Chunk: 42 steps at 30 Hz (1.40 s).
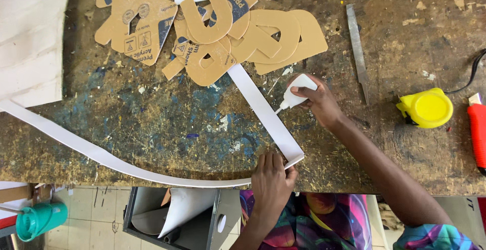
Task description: The person applies glue to a long white strip of material on a workbench. They retrieve a hot glue gun from a storage bin, untangle its cord, and plug it into a wall socket. The person then picks up the glue gun and continues applying glue to the white strip.
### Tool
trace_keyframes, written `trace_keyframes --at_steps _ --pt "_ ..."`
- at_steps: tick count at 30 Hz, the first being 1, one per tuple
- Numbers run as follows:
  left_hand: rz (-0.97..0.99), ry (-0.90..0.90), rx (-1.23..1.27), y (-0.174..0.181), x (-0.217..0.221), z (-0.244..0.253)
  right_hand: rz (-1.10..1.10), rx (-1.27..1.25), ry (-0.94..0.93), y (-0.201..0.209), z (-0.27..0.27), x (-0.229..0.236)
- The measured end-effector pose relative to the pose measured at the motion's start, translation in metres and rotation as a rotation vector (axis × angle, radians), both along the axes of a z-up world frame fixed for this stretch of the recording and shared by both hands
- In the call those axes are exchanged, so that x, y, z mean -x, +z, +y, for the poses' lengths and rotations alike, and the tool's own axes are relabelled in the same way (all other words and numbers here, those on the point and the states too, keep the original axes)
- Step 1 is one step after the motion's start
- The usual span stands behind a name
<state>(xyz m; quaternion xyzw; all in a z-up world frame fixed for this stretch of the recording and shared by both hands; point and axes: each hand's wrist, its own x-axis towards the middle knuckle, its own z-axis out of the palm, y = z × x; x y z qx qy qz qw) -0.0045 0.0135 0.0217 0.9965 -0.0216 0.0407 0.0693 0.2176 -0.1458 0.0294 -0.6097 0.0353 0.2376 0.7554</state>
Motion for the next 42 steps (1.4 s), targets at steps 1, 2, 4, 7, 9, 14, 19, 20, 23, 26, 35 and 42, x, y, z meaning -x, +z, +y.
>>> trace_keyframes --at_steps 1,2,4,7,9,14,19,20,23,26,35,42 --pt "0.011 0.0 0.006 0.003 -0.002 0.0 0.011 0.006 0.0 0.003 0.0 0.001" --pt "-0.002 -0.009 0.009 0.005 -0.002 0.0 -0.016 -0.011 -0.005 0.006 0.002 0.002" --pt "-0.007 -0.004 0.017 0.011 -0.004 0.0 -0.033 -0.024 0.005 0.012 0.005 0.006" --pt "-0.017 -0.002 0.098 0.017 -0.005 0.0 -0.121 0.007 0.025 0.025 0.006 0.014" --pt "0.007 -0.021 0.077 0.015 -0.004 0.0 -0.332 0.211 0.085 0.037 0.006 0.016" --pt "0.029 -0.014 0.107 0.023 -0.009 0.002 -0.195 0.136 0.137 -0.024 -0.024 0.027" --pt "0.109 -0.019 0.135 0.03 -0.014 0.004 -0.192 0.149 0.199 -0.015 -0.028 0.038" --pt "0.091 -0.006 0.149 0.029 -0.014 0.004 -0.231 0.142 0.266 -0.017 -0.03 0.04" --pt "0.091 0.016 0.173 0.026 -0.014 0.002 -0.238 0.183 0.339 -0.009 -0.031 0.042" --pt "0.098 0.017 0.176 0.027 -0.015 0.002 -0.202 0.22 0.348 -0.003 -0.03 0.04" --pt "0.085 -0.001 0.152 0.022 -0.011 0.002 -0.238 0.231 0.384 0.005 -0.027 0.037" --pt "0.127 -0.005 0.172 0.023 -0.011 0.002 -0.218 0.28 0.385 0.006 -0.03 0.038"
